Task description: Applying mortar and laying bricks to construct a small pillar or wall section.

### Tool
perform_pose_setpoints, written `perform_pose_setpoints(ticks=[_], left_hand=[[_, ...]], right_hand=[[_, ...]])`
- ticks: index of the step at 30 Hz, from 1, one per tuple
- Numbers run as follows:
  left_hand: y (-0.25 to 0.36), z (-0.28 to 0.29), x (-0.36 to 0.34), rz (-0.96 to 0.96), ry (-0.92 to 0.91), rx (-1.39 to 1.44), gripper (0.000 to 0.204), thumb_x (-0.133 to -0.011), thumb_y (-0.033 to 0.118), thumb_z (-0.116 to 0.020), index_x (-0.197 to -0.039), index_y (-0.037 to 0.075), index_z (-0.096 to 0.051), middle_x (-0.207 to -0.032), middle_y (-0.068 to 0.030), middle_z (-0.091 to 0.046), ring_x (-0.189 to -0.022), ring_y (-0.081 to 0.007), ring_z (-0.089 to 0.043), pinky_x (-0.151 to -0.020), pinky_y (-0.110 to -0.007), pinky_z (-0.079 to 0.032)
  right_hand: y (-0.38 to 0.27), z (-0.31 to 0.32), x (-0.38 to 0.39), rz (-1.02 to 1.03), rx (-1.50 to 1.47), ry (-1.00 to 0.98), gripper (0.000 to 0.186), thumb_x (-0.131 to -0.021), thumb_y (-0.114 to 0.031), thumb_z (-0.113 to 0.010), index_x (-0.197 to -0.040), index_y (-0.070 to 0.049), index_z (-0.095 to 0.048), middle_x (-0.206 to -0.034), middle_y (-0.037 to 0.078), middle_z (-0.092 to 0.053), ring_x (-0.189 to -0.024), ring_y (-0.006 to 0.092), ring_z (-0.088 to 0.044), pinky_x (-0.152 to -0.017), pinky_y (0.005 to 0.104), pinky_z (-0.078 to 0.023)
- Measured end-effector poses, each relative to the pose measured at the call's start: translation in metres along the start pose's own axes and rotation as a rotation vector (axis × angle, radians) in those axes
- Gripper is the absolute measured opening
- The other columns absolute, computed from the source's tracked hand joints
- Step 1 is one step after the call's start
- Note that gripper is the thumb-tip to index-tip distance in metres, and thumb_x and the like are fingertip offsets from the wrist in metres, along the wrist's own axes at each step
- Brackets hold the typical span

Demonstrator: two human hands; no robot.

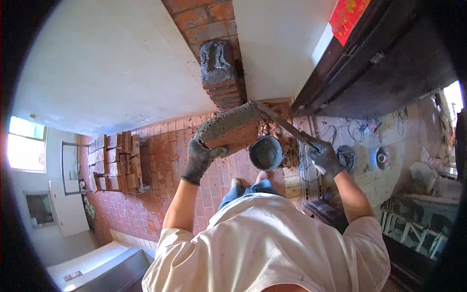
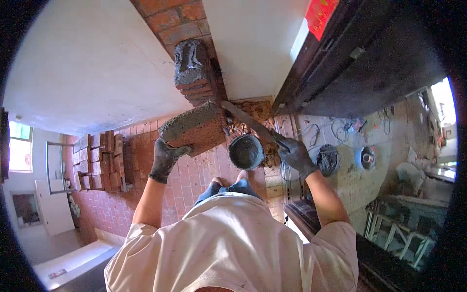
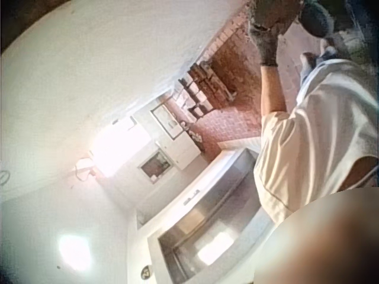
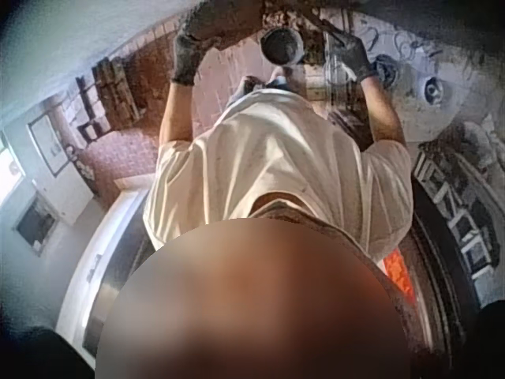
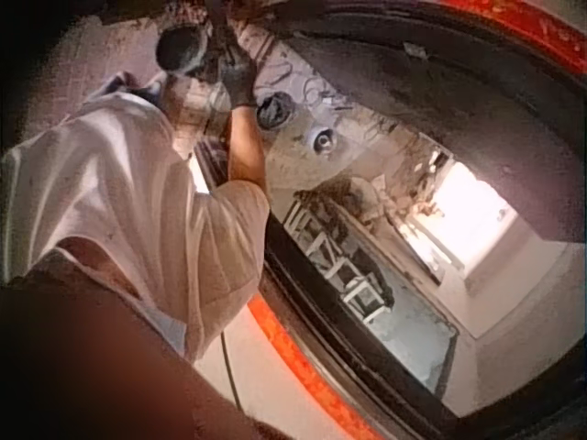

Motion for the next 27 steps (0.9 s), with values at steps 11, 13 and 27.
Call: perform_pose_setpoints(ticks=[11,13,27], left_hand=[[0.018,-0.008,-0.047,0.219,-0.016,0.427,0.063,-0.063,0.003,-0.079,-0.120,-0.001,-0.054,-0.110,-0.0081,-0.063,-0.095,-0.0174,-0.061,-0.085,-0.030,-0.049],[0.016,-0.009,-0.073,0.212,-0.006,0.559,0.060,-0.066,0.004,-0.076,-0.121,-0.001,-0.052,-0.111,-0.0083,-0.063,-0.097,-0.0196,-0.061,-0.087,-0.031,-0.049],[-0.020,0.045,-0.274,0.078,0.035,0.486,0.040,-0.088,0.024,-0.058,-0.120,0.000,-0.051,-0.110,-0.0058,-0.058,-0.100,-0.0180,-0.055,-0.091,-0.031,-0.043]], right_hand=[[-0.063,-0.115,-0.054,-0.728,-1.241,0.075,0.018,-0.094,-0.028,-0.050,-0.103,-0.014,-0.057,-0.068,-0.003,-0.057,-0.049,0.0078,-0.051,-0.040,0.0229,-0.039],[-0.077,-0.127,-0.073,-0.716,-1.289,0.102,0.021,-0.095,-0.033,-0.047,-0.102,-0.015,-0.056,-0.066,-0.003,-0.056,-0.048,0.0086,-0.051,-0.041,0.0234,-0.040],[-0.133,-0.131,-0.260,-0.693,-1.017,0.618,0.039,-0.092,-0.046,-0.053,-0.086,-0.007,-0.058,-0.063,0.000,-0.055,-0.046,0.0098,-0.047,-0.042,0.0282,-0.039]])
Point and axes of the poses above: each hand's wrist, its own x-axis away from the middle knuckle, its own z-axis out of the back of the hand, y = z × x, the point moved 1 cm from there along -x, towards the middle knuckle
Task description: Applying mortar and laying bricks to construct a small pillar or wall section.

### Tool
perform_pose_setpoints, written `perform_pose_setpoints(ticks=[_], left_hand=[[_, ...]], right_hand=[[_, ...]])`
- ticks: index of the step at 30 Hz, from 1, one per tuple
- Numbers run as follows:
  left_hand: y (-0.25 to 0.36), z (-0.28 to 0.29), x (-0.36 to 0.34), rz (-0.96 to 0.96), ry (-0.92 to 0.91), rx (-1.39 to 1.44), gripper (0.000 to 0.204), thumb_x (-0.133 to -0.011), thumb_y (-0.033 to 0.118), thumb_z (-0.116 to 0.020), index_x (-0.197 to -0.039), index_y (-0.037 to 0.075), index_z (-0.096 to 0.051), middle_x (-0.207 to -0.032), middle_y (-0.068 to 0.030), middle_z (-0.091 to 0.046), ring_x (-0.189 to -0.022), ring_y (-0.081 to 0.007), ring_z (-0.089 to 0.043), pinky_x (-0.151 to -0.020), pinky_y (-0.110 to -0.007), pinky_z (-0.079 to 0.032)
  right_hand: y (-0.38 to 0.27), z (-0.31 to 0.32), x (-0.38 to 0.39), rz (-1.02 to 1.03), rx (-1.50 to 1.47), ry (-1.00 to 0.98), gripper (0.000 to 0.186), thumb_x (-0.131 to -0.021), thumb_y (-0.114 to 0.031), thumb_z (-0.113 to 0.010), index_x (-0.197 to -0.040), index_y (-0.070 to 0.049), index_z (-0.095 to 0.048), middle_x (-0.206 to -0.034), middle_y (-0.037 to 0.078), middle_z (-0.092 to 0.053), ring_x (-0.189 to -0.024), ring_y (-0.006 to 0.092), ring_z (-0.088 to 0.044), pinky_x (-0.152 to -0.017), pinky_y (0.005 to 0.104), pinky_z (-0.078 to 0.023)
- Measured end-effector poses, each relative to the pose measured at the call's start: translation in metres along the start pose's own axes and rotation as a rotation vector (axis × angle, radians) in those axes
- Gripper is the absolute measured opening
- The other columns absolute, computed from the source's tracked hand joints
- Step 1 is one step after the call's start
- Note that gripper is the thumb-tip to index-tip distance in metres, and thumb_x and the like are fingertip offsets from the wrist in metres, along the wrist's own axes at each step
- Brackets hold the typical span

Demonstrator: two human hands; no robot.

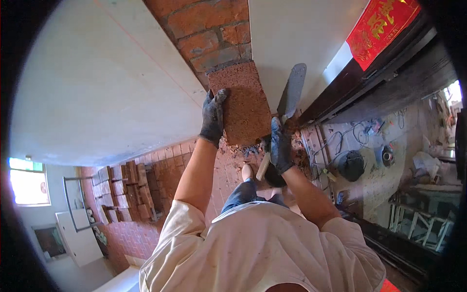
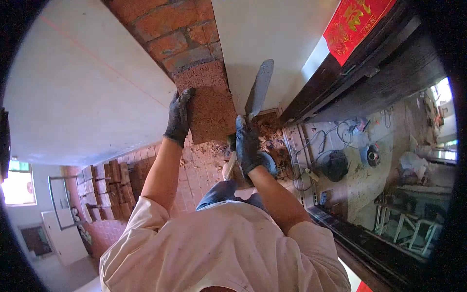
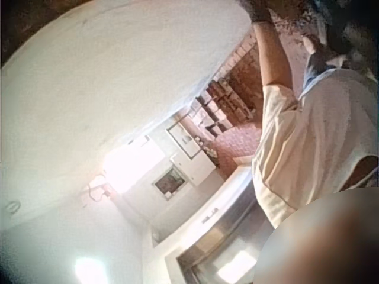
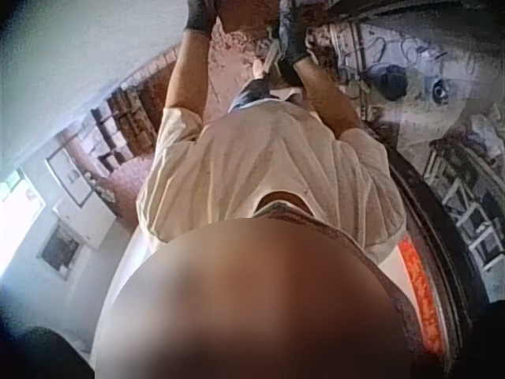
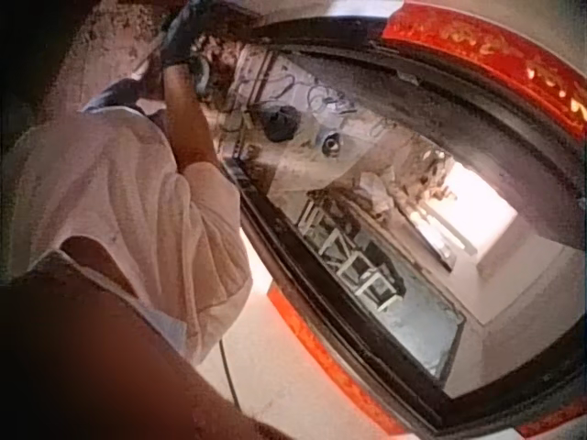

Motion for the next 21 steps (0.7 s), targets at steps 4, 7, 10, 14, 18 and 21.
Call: perform_pose_setpoints(ticks=[4,7,10,14,18,21], left_hand=[[-0.017,0.030,-0.038,0.004,0.045,-0.104,0.045,-0.092,0.036,-0.056,-0.119,0.000,-0.052,-0.109,-0.0031,-0.057,-0.097,-0.0152,-0.053,-0.089,-0.029,-0.042],[-0.027,0.045,-0.056,0.073,0.011,-0.135,0.047,-0.092,0.035,-0.057,-0.122,-0.001,-0.051,-0.113,-0.0054,-0.058,-0.099,-0.0166,-0.053,-0.089,-0.031,-0.043],[-0.029,0.051,-0.063,0.095,0.024,-0.227,0.049,-0.092,0.036,-0.056,-0.121,-0.002,-0.052,-0.114,-0.0059,-0.058,-0.100,-0.0172,-0.053,-0.090,-0.031,-0.042],[-0.036,0.061,-0.075,0.140,0.040,-0.138,0.049,-0.092,0.037,-0.056,-0.120,-0.003,-0.053,-0.114,-0.0061,-0.058,-0.100,-0.0169,-0.052,-0.090,-0.031,-0.042],[-0.037,0.070,-0.081,0.164,0.052,-0.217,0.048,-0.092,0.037,-0.056,-0.118,-0.003,-0.054,-0.111,-0.0051,-0.059,-0.096,-0.0158,-0.054,-0.087,-0.030,-0.043],[-0.041,0.070,-0.087,0.159,0.038,-0.202,0.047,-0.092,0.037,-0.056,-0.117,-0.003,-0.055,-0.108,-0.0041,-0.060,-0.093,-0.0148,-0.054,-0.085,-0.028,-0.044]], right_hand=[[0.006,-0.024,-0.019,0.108,0.064,-0.028,0.042,-0.091,-0.047,-0.054,-0.070,-0.010,-0.053,-0.050,0.000,-0.046,-0.039,0.0106,-0.044,-0.037,0.0283,-0.036],[0.023,-0.032,-0.037,0.017,0.060,0.005,0.044,-0.091,-0.046,-0.053,-0.065,-0.010,-0.051,-0.049,0.000,-0.045,-0.038,0.0112,-0.043,-0.037,0.0291,-0.033],[0.019,-0.043,-0.039,-0.037,0.089,0.044,0.045,-0.091,-0.047,-0.052,-0.065,-0.010,-0.050,-0.049,0.000,-0.044,-0.038,0.0115,-0.042,-0.037,0.0299,-0.032],[0.015,-0.051,-0.044,-0.083,0.109,0.014,0.048,-0.092,-0.048,-0.051,-0.064,-0.009,-0.050,-0.048,-0.001,-0.043,-0.038,0.0117,-0.041,-0.038,0.0304,-0.032],[0.015,-0.059,-0.051,-0.049,0.092,0.031,0.048,-0.092,-0.048,-0.050,-0.063,-0.009,-0.050,-0.047,-0.002,-0.041,-0.038,0.0117,-0.041,-0.038,0.0303,-0.032],[0.006,-0.065,-0.049,-0.061,0.153,0.053,0.049,-0.092,-0.048,-0.050,-0.063,-0.009,-0.051,-0.047,-0.001,-0.042,-0.039,0.0118,-0.042,-0.038,0.0299,-0.031]])
Point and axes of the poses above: each hand's wrist, its own x-axis away from the middle knuckle, its own z-axis out of the back of the hand, y = z × x, the point moved 1 cm from there along -x, towards the middle knuckle
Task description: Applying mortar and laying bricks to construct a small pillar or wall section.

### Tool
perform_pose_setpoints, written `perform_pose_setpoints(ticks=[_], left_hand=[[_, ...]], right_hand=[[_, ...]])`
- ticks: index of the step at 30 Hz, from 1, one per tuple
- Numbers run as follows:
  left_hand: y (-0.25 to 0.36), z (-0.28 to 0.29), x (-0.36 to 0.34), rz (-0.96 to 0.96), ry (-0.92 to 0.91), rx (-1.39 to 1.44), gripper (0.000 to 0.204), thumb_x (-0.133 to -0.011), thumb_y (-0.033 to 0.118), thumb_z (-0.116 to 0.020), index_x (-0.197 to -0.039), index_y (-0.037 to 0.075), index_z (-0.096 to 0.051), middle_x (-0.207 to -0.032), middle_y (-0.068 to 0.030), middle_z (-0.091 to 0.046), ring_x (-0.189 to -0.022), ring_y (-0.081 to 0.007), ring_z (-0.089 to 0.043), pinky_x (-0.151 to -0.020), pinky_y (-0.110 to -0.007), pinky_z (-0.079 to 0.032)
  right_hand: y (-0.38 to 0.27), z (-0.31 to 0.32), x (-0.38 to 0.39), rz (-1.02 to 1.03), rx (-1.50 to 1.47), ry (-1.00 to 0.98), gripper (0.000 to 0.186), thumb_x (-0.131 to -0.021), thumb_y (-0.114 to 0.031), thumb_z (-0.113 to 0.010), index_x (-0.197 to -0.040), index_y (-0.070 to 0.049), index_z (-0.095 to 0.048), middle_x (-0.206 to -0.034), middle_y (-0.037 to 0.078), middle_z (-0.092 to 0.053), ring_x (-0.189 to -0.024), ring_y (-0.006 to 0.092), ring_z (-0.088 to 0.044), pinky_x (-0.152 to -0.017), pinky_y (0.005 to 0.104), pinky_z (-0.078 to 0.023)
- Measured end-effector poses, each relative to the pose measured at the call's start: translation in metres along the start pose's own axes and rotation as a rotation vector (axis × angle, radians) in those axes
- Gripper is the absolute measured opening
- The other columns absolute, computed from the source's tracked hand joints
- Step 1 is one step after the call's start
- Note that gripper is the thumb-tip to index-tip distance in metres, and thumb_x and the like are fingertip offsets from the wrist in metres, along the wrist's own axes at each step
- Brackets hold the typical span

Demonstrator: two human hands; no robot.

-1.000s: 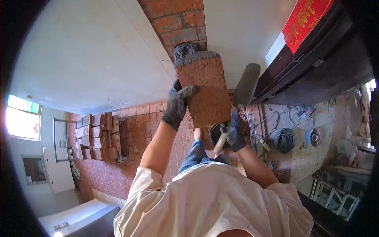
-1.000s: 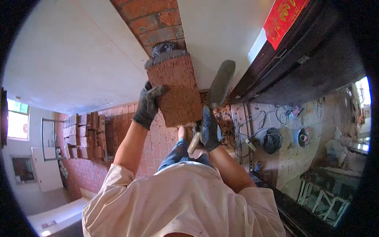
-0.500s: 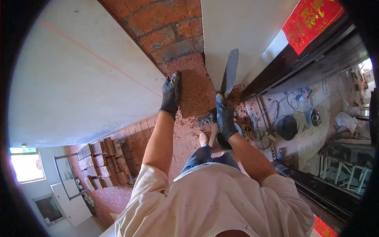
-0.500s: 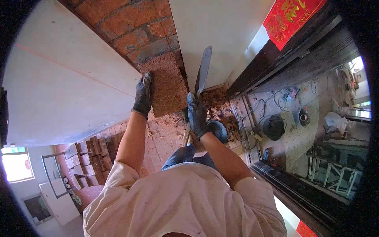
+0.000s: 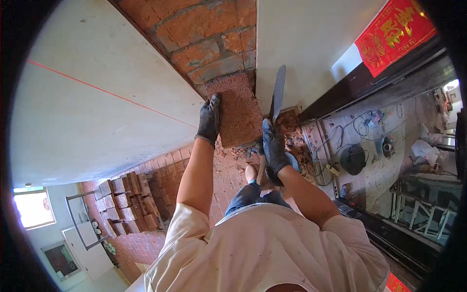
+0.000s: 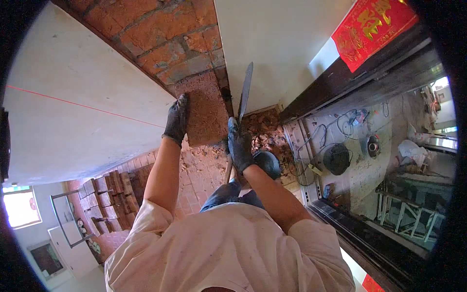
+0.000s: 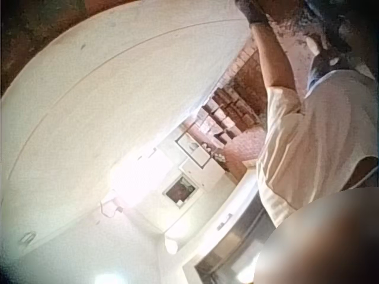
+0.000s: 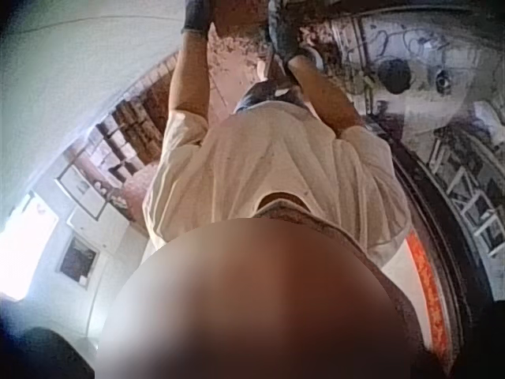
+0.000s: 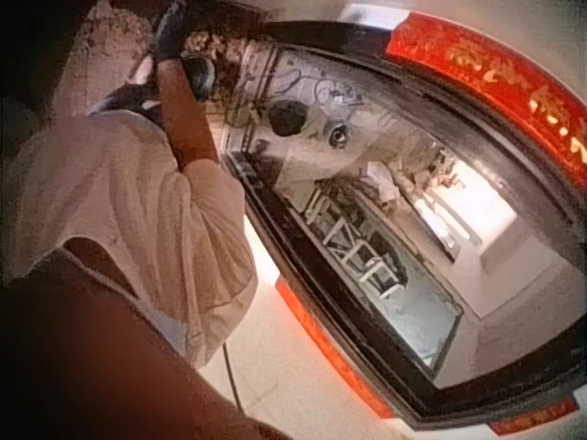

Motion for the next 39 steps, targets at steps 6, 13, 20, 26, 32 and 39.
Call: perform_pose_setpoints(ticks=[6,13,20,26,32,39], left_hand=[[0.001,-0.005,-0.004,-0.050,0.021,-0.063,0.044,-0.093,0.035,-0.056,-0.116,-0.002,-0.056,-0.107,-0.0039,-0.061,-0.093,-0.0149,-0.054,-0.084,-0.029,-0.044],[-0.009,-0.001,-0.006,-0.085,0.083,-0.044,0.043,-0.093,0.034,-0.055,-0.116,-0.002,-0.056,-0.105,-0.0042,-0.062,-0.091,-0.0154,-0.055,-0.083,-0.029,-0.045],[0.006,-0.011,-0.003,0.010,0.116,-0.161,0.043,-0.091,0.036,-0.059,-0.111,-0.003,-0.058,-0.101,-0.0049,-0.063,-0.088,-0.0155,-0.055,-0.082,-0.031,-0.045],[0.053,-0.076,0.112,-1.076,0.032,-1.061,0.059,-0.082,0.025,-0.063,-0.130,-0.001,-0.041,-0.131,-0.0233,-0.047,-0.114,-0.0400,-0.049,-0.101,-0.043,-0.036],[0.015,-0.006,0.217,-0.791,-0.689,-1.173,0.030,-0.083,0.015,-0.062,-0.112,0.005,-0.062,-0.116,-0.0129,-0.061,-0.112,-0.0237,-0.055,-0.097,-0.036,-0.041],[0.100,0.024,0.048,-0.977,-0.198,-0.873,0.029,-0.082,0.015,-0.062,-0.110,0.007,-0.063,-0.106,-0.0135,-0.065,-0.094,-0.0315,-0.063,-0.082,-0.037,-0.051]], right_hand=[[0.029,0.004,-0.025,0.014,0.051,0.007,0.050,-0.092,-0.049,-0.049,-0.069,-0.006,-0.056,-0.048,0.003,-0.047,-0.041,0.0133,-0.046,-0.039,0.0317,-0.034],[-0.002,-0.001,-0.010,0.360,0.315,0.121,0.047,-0.096,-0.041,-0.044,-0.090,0.002,-0.061,-0.074,0.021,-0.062,-0.071,0.0366,-0.059,-0.065,0.0425,-0.045],[0.050,0.004,-0.054,0.307,0.106,-0.053,0.034,-0.094,-0.044,-0.048,-0.094,-0.011,-0.054,-0.058,0.005,-0.056,-0.039,0.0139,-0.049,-0.035,0.0301,-0.037],[0.026,0.046,0.006,-0.107,-0.233,-0.127,0.021,-0.092,-0.038,-0.054,-0.097,-0.017,-0.053,-0.057,0.000,-0.053,-0.038,0.0103,-0.045,-0.034,0.0256,-0.036],[0.049,0.151,0.045,0.282,-0.021,0.032,0.023,-0.093,-0.037,-0.052,-0.099,-0.016,-0.057,-0.054,-0.003,-0.049,-0.037,0.0075,-0.044,-0.032,0.0232,-0.034],[0.028,0.167,0.063,0.656,-0.534,0.282,0.043,-0.092,-0.031,-0.050,-0.119,0.002,-0.051,-0.120,0.017,-0.055,-0.110,0.0230,-0.054,-0.095,0.0402,-0.043]])
Point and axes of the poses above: each hand's wrist, its own x-axis away from the middle knuckle, its own z-axis out of the back of the hand, y = z × x, the point moved 1 cm from there along -x, towards the middle knuckle
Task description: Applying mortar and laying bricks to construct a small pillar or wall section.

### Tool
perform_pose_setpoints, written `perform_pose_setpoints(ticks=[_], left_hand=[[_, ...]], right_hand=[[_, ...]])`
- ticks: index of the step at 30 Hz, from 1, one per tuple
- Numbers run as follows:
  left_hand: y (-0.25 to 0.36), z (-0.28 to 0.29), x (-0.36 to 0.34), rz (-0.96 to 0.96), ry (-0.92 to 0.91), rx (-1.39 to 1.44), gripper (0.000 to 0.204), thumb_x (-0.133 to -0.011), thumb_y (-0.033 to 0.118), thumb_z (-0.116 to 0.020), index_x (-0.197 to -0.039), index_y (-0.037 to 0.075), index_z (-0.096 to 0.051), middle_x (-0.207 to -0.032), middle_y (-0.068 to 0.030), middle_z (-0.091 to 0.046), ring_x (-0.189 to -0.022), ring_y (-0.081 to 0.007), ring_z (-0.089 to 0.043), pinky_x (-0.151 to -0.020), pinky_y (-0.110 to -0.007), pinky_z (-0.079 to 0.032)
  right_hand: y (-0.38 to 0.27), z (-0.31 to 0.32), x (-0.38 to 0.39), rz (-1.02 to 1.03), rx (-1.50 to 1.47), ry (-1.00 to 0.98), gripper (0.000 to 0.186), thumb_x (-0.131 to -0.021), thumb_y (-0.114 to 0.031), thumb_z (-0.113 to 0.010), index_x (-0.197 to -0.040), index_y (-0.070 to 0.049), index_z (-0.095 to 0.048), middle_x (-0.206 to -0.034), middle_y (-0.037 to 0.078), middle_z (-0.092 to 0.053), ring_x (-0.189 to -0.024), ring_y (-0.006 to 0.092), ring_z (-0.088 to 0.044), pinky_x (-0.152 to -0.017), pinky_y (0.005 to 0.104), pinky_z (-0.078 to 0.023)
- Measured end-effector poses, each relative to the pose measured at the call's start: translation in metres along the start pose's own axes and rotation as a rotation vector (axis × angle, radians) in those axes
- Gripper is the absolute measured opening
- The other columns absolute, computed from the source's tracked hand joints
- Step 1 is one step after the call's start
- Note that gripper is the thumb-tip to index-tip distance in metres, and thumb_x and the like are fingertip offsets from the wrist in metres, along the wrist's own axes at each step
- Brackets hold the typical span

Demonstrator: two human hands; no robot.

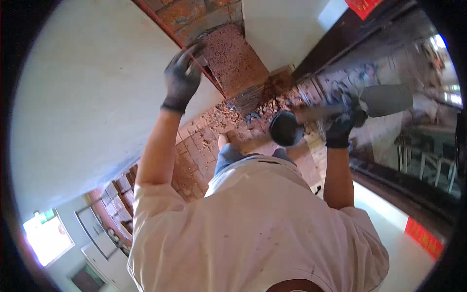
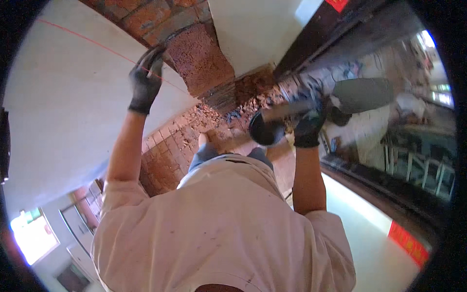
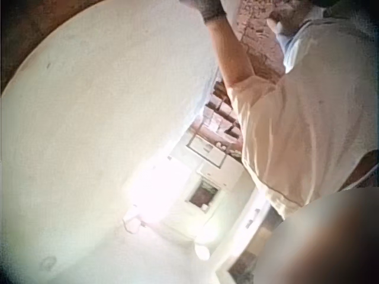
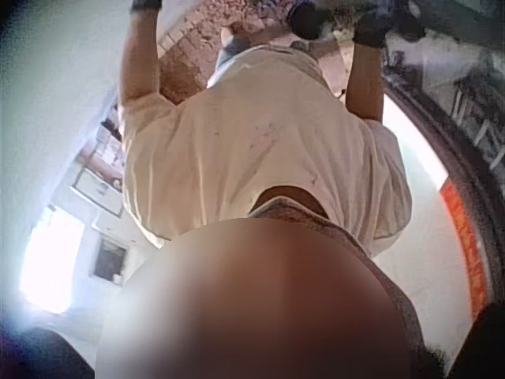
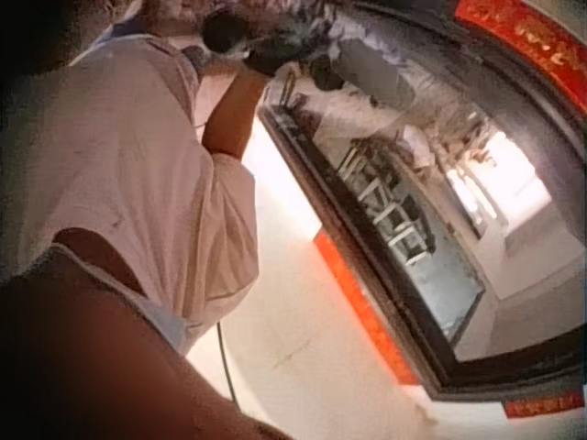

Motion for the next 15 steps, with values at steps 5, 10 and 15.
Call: perform_pose_setpoints(ticks=[5,10,15], left_hand=[[-0.022,-0.087,-0.056,-0.602,-0.436,-0.107,0.050,-0.085,0.030,-0.057,-0.130,0.010,-0.049,-0.134,-0.0144,-0.047,-0.124,-0.0334,-0.042,-0.103,-0.043,-0.034],[-0.042,-0.110,-0.048,-0.689,-0.621,-0.150,0.060,-0.087,0.036,-0.055,-0.138,0.011,-0.038,-0.142,-0.0133,-0.038,-0.133,-0.0351,-0.030,-0.110,-0.046,-0.023],[-0.045,-0.113,-0.048,-0.689,-0.630,-0.122,0.058,-0.089,0.039,-0.053,-0.138,0.011,-0.039,-0.143,-0.0129,-0.038,-0.133,-0.0347,-0.031,-0.109,-0.048,-0.021]], right_hand=[[0.038,-0.048,0.072,-0.364,-0.535,0.014,0.030,-0.087,-0.008,-0.053,-0.116,-0.003,-0.054,-0.114,0.016,-0.058,-0.112,0.0276,-0.054,-0.098,0.0433,-0.044],[0.035,-0.078,0.136,-0.120,-0.618,0.199,0.027,-0.090,-0.008,-0.048,-0.114,0.002,-0.055,-0.118,0.018,-0.058,-0.111,0.0313,-0.055,-0.098,0.0471,-0.044],[0.046,-0.120,0.150,0.081,-0.561,0.169,0.034,-0.090,-0.013,-0.050,-0.119,0.003,-0.051,-0.113,0.019,-0.059,-0.107,0.0319,-0.057,-0.099,0.0474,-0.044]])
Point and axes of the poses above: each hand's wrist, its own x-axis away from the middle knuckle, its own z-axis out of the back of the hand, y = z × x, the point moved 1 cm from there along -x, towards the middle knuckle
